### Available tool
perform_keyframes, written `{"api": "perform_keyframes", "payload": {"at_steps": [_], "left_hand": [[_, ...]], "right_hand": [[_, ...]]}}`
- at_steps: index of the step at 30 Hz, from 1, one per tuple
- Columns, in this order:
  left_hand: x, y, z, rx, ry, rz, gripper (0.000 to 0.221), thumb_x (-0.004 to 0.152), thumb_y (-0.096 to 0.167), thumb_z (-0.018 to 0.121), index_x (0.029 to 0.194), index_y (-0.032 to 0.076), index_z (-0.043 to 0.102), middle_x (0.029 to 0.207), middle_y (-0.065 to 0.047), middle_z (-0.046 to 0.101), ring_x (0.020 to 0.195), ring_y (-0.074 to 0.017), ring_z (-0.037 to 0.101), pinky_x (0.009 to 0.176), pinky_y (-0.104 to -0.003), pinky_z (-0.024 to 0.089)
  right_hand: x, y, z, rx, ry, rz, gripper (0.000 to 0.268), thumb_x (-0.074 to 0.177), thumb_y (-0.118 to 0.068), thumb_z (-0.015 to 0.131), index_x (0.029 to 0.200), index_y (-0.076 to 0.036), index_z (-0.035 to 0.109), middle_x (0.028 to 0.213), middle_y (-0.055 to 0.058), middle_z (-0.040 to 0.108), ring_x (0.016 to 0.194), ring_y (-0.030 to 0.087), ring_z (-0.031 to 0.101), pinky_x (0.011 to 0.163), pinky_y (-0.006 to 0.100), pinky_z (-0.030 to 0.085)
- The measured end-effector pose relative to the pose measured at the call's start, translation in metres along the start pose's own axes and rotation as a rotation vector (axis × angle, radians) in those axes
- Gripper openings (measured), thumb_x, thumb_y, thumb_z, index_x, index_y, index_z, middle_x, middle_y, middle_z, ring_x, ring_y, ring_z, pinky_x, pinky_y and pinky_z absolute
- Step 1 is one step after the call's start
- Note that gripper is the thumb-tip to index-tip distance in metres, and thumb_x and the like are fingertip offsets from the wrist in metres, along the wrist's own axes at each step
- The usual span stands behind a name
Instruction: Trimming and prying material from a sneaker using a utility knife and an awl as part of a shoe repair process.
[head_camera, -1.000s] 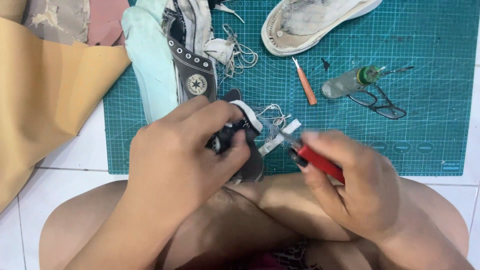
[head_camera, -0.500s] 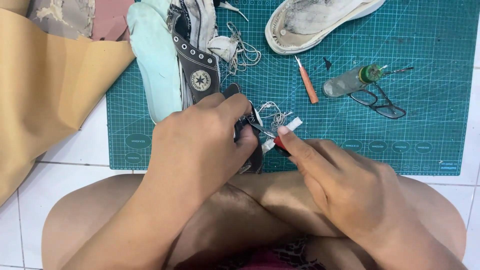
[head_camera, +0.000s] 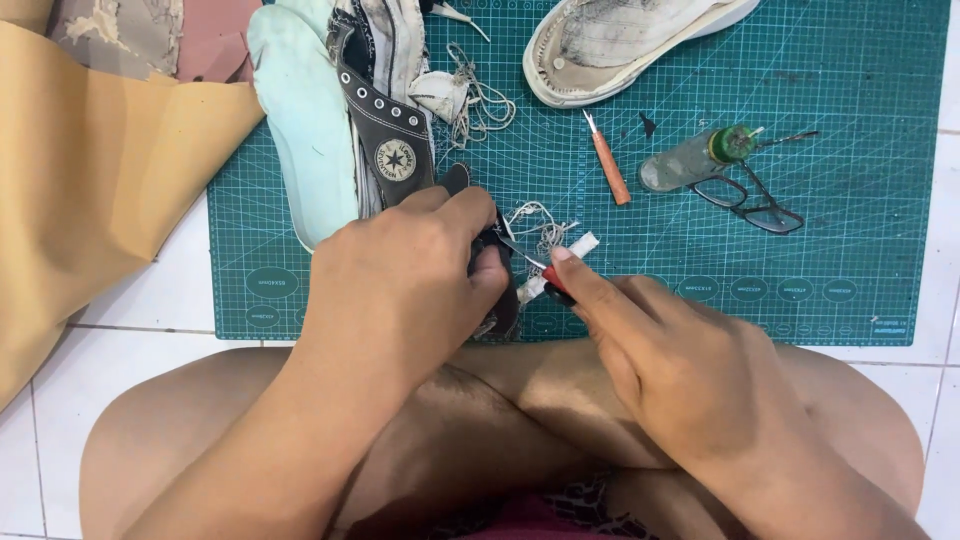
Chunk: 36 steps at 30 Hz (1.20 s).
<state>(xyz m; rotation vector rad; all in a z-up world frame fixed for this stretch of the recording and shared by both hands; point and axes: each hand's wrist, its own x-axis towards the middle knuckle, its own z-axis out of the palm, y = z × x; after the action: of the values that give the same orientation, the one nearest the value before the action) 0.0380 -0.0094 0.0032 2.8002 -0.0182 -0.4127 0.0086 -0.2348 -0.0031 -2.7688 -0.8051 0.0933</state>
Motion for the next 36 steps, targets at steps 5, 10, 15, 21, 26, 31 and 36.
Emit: {"api": "perform_keyframes", "payload": {"at_steps": [5,10,15,21,26,31,36], "left_hand": [[0.004,0.0,0.006,-0.004,-0.032,0.0,0.015,0.09,0.032,0.06,0.093,0.018,0.062,0.083,-0.002,0.067,0.073,-0.0391,0.067,0.049,-0.057,0.05],[0.008,0.001,0.007,-0.022,-0.105,-0.06,0.024,0.088,0.036,0.058,0.105,0.022,0.066,0.093,-0.002,0.07,0.078,-0.0399,0.068,0.056,-0.057,0.054],[-0.005,-0.002,0.001,-0.021,0.107,0.091,0.022,0.083,0.039,0.067,0.1,0.025,0.068,0.092,0.003,0.071,0.075,-0.0352,0.069,0.048,-0.055,0.052],[-0.025,0.004,-0.013,-0.157,-0.077,0.208,0.063,0.067,0.059,0.091,0.111,0.024,0.064,0.095,-0.003,0.062,0.078,-0.0364,0.07,0.056,-0.055,0.053],[-0.031,0.002,-0.006,-0.089,-0.264,0.131,0.073,0.069,0.059,0.09,0.126,0.026,0.058,0.106,-0.004,0.056,0.094,-0.0388,0.066,0.058,-0.068,0.051],[-0.027,-0.013,0.008,0.101,0.178,0.53,0.009,0.092,0.021,0.063,0.101,0.019,0.062,0.096,-0.008,0.05,0.077,-0.0348,0.053,0.06,-0.05,0.048],[-0.018,-0.012,-0.012,-0.016,0.383,0.83,0.014,0.106,0.007,0.052,0.104,0.012,0.065,0.133,-0.003,0.054,0.114,-0.0316,0.051,0.094,-0.046,0.048]], "right_hand": [[0.002,0.002,0.002,0.05,-0.116,0.044,0.049,0.098,-0.02,0.056,0.147,-0.027,0.058,0.074,-0.005,0.061,0.049,0.023,0.059,0.03,0.04,0.045],[0.003,0.005,-0.007,0.11,-0.205,0.186,0.05,0.095,-0.031,0.056,0.144,-0.039,0.056,0.107,-0.013,0.074,0.081,0.024,0.075,0.043,0.048,0.058],[0.019,0.018,-0.013,0.475,-0.087,0.249,0.046,0.09,-0.032,0.064,0.134,-0.018,0.061,0.13,-0.005,0.075,0.093,0.012,0.073,0.081,0.031,0.053],[0.047,0.005,0.0,0.924,-0.031,0.467,0.031,0.086,-0.031,0.077,0.11,-0.014,0.067,0.087,-0.005,0.069,0.062,0.005,0.056,0.065,0.022,0.047],[0.052,0.006,0.016,0.87,-0.055,0.288,0.021,0.09,-0.029,0.074,0.101,-0.011,0.069,0.095,-0.002,0.082,0.087,0.006,0.076,0.07,0.024,0.055],[0.05,0.003,0.011,0.685,0.107,0.151,0.013,0.097,-0.024,0.068,0.098,-0.011,0.065,0.072,-0.002,0.069,0.065,0.014,0.062,0.063,0.029,0.047],[0.045,0.003,0.002,0.793,0.09,0.366,0.011,0.094,-0.026,0.071,0.096,-0.017,0.066,0.066,-0.007,0.06,0.059,0.007,0.053,0.059,0.024,0.044]]}}
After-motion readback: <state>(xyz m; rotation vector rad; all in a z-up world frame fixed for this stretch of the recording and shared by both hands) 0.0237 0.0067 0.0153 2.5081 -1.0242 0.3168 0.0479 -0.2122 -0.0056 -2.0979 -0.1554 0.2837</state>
